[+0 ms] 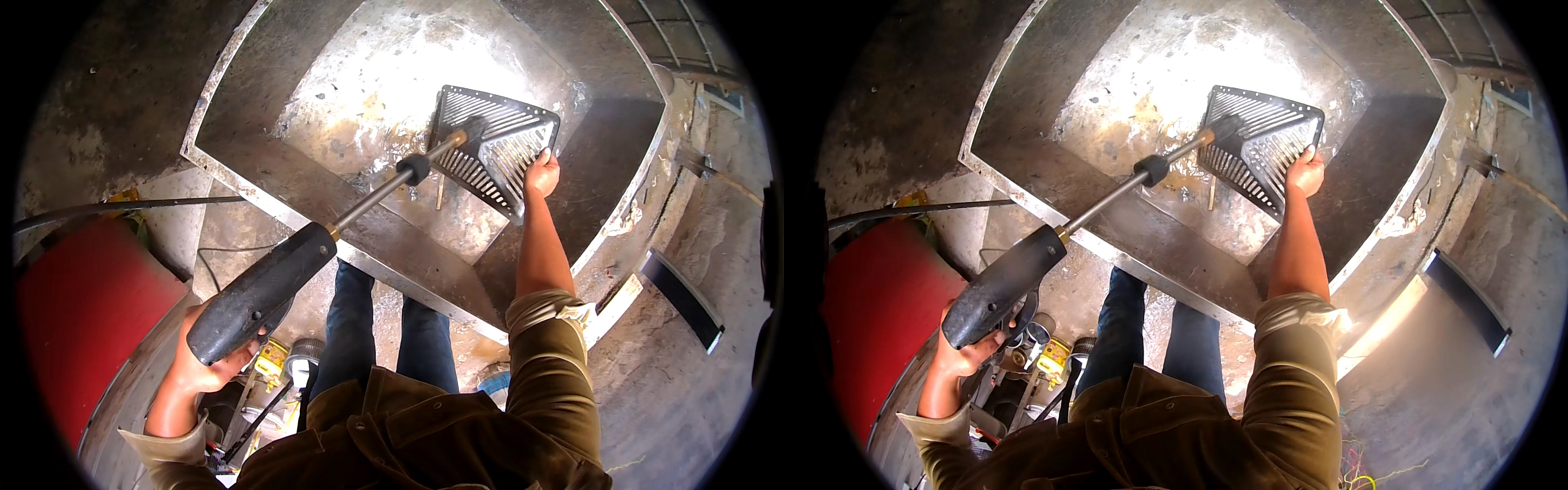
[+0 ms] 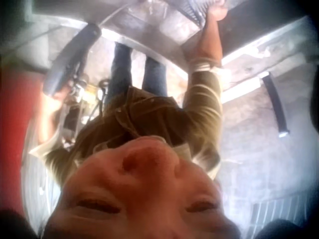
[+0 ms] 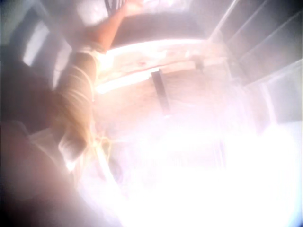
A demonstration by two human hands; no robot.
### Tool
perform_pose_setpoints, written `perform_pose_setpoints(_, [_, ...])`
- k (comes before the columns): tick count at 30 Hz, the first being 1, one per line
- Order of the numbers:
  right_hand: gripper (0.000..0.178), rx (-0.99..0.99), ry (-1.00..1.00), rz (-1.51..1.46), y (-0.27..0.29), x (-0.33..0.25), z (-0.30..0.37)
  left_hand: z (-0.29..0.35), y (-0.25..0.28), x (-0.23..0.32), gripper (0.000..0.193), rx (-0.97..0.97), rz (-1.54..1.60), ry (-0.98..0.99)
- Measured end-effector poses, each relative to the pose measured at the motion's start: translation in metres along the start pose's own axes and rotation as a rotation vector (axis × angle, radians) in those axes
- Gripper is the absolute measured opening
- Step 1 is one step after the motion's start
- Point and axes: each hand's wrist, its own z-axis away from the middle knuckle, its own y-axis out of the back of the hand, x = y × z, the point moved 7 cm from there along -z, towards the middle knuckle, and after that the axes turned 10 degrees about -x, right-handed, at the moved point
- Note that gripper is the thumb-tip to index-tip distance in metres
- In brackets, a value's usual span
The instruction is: The person uses a high-pressure water spray gun to clean a triangular metal vent cover inside a large stainless steel sink. They rotate the vent to spray all sides and then manually wipe the surface with their hands. Finally, they place the vent on a nearby counter and stir a brown liquid in a container with a wooden stick.
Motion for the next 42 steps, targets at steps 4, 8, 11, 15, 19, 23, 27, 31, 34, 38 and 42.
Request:
perform_pose_setpoints(4, [0.040, 0.015, 0.050, 0.019, 0.013, -0.001, -0.006, -0.009, 0.002, 0.001, 0.032, -0.061, -0.074, -0.009])
perform_pose_setpoints(8, [0.041, 0.022, 0.059, 0.054, 0.013, 0.006, -0.008, -0.003, 0.005, -0.012, 0.032, 0.022, -0.082, 0.100])
perform_pose_setpoints(11, [0.040, 0.072, 0.034, -0.033, 0.022, 0.013, 0.000, -0.001, 0.006, -0.010, 0.031, -0.026, -0.085, -0.004])
perform_pose_setpoints(15, [0.039, 0.085, 0.024, 0.003, 0.022, 0.026, 0.006, 0.001, 0.001, -0.017, 0.029, -0.034, -0.161, 0.070])
perform_pose_setpoints(19, [0.038, 0.091, 0.015, -0.038, 0.026, 0.029, 0.011, -0.001, 0.004, -0.013, 0.027, -0.034, -0.180, -0.019])
perform_pose_setpoints(23, [0.037, 0.170, -0.039, -0.016, 0.036, 0.043, 0.023, -0.006, 0.002, -0.025, 0.026, 0.015, -0.158, 0.088])
perform_pose_setpoints(27, [0.039, 0.106, -0.122, -0.033, 0.037, 0.047, 0.031, -0.008, -0.004, -0.019, 0.028, -0.026, -0.117, 0.031])
perform_pose_setpoints(31, [0.039, 0.171, -0.154, -0.004, 0.040, 0.078, 0.029, -0.020, -0.006, -0.026, 0.029, -0.023, -0.136, 0.067])
perform_pose_setpoints(34, [0.039, 0.236, -0.126, 0.001, 0.040, 0.079, 0.036, -0.026, -0.009, -0.027, 0.032, -0.012, -0.114, 0.068])
perform_pose_setpoints(38, [0.040, 0.169, -0.176, -0.043, 0.043, 0.082, 0.040, -0.028, -0.017, -0.012, 0.034, -0.084, -0.059, -0.004])
perform_pose_setpoints(42, [0.044, 0.140, -0.016, -0.058, 0.037, 0.069, 0.037, -0.032, -0.011, -0.009, 0.035, -0.056, -0.097, 0.041])
